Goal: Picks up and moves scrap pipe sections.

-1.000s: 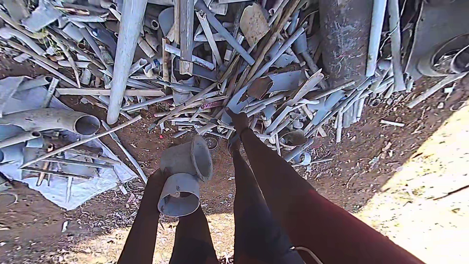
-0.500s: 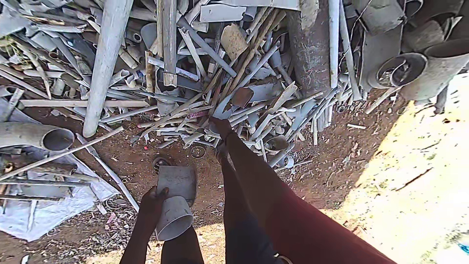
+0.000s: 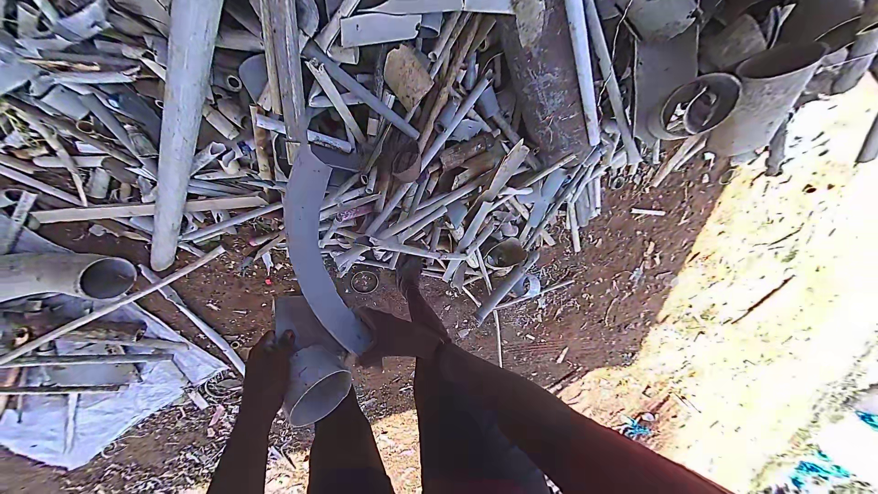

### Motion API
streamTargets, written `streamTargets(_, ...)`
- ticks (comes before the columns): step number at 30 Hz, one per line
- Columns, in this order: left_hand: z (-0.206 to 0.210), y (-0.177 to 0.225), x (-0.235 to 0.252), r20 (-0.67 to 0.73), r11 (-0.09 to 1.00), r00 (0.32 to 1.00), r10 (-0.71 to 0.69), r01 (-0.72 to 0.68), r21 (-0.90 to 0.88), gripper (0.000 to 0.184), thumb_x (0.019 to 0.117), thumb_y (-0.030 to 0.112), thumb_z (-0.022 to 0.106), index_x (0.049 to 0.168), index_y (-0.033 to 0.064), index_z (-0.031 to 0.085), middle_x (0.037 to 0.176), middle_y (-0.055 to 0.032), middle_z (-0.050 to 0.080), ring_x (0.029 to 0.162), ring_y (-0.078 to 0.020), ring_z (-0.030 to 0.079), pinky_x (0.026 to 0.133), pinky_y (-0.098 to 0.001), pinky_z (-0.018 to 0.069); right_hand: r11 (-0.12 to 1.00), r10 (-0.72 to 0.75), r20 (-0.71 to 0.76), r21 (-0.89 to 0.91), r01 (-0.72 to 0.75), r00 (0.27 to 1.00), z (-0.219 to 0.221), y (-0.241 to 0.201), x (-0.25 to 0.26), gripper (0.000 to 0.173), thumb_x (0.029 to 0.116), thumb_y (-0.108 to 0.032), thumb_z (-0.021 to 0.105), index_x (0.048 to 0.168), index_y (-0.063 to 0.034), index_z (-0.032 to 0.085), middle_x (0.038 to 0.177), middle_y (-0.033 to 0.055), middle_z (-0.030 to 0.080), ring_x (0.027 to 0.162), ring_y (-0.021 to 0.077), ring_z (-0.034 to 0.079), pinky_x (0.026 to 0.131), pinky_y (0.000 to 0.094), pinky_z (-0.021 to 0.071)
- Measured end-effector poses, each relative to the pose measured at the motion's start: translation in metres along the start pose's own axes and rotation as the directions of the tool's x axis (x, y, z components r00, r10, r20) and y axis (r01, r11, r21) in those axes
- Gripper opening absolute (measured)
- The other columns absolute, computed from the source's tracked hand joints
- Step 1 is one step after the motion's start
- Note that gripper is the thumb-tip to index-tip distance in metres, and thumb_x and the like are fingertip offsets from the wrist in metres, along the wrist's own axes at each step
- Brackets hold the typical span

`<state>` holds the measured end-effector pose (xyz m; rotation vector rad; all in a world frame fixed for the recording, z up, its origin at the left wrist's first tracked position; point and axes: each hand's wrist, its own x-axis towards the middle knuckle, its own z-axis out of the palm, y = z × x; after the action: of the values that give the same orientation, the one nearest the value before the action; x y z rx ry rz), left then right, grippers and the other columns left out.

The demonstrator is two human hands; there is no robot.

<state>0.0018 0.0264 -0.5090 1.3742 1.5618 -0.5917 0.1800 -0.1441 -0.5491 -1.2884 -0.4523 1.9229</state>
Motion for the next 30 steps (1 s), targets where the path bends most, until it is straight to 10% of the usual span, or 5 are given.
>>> streamTargets(5,0.012,-0.034,0.009,0.004,0.887,1.000,-0.010,0.011,-0.461,0.068,0.1122,0.047,0.013,0.144,-0.0010,0.051,0.138,-0.0170,0.061,0.122,-0.0169,0.062,0.103,-0.0373,0.0528,0.889,0.343,0.026,-0.330,-0.316,0.939,0.043,-0.083,-0.013,0.082,0.0775,-0.006,0.084,0.146,0.0108,0.042,0.141,0.0309,0.053,0.126,0.0351,0.055,0.106,0.0427,0.0435)
streamTargets(14,0.010,-0.014,-0.012,0.112,0.971,0.982,-0.151,0.168,-0.171,0.044,0.0955,0.018,0.073,0.129,-0.0056,0.058,0.114,-0.0183,0.068,0.099,-0.0194,0.069,0.090,-0.0396,0.0568,0.824,0.391,0.139,-0.494,-0.279,0.910,0.045,-0.047,0.001,0.079,0.0818,-0.037,0.087,0.138,0.0040,0.050,0.118,0.0263,0.064,0.110,0.0408,0.064,0.092,0.0615,0.0506)
streamTargets(17,0.004,-0.001,-0.021,0.121,0.960,0.977,-0.175,0.197,-0.200,0.035,0.0987,0.014,0.068,0.127,-0.0049,0.058,0.107,-0.0126,0.068,0.089,-0.0110,0.067,0.083,-0.0307,0.0568,0.948,0.275,-0.091,-0.143,-0.285,0.957,-0.002,-0.023,0.007,0.028,0.0971,-0.031,0.071,0.092,-0.0033,0.068,0.075,0.0008,0.065,0.065,0.0080,0.058,0.063,0.0287,0.0478)
streamTargets(22,0.005,-0.034,-0.010,0.014,0.973,0.988,-0.155,0.156,-0.169,0.044,0.0938,0.026,0.074,0.127,-0.0007,0.061,0.108,-0.0126,0.071,0.093,-0.0163,0.070,0.086,-0.0389,0.0588,0.776,0.585,-0.645,0.622,-0.107,0.491,-0.106,0.067,0.048,0.062,0.0972,-0.056,0.064,0.131,-0.0033,0.060,0.113,0.0169,0.067,0.098,0.0260,0.067,0.083,0.0441,0.0570)
streamTargets(30,-0.033,-0.055,-0.024,-0.132,0.968,0.979,-0.159,0.180,0.176,0.051,0.0949,0.038,0.070,0.124,-0.0037,0.064,0.113,-0.0232,0.069,0.107,-0.0332,0.067,0.096,-0.0588,0.0493,0.718,0.691,-0.684,0.687,-0.113,0.235,-0.157,0.029,0.123,0.089,0.0984,-0.065,0.054,0.159,-0.0048,0.029,0.159,0.0208,0.038,0.142,0.0327,0.043,0.112,0.0534,0.0409)
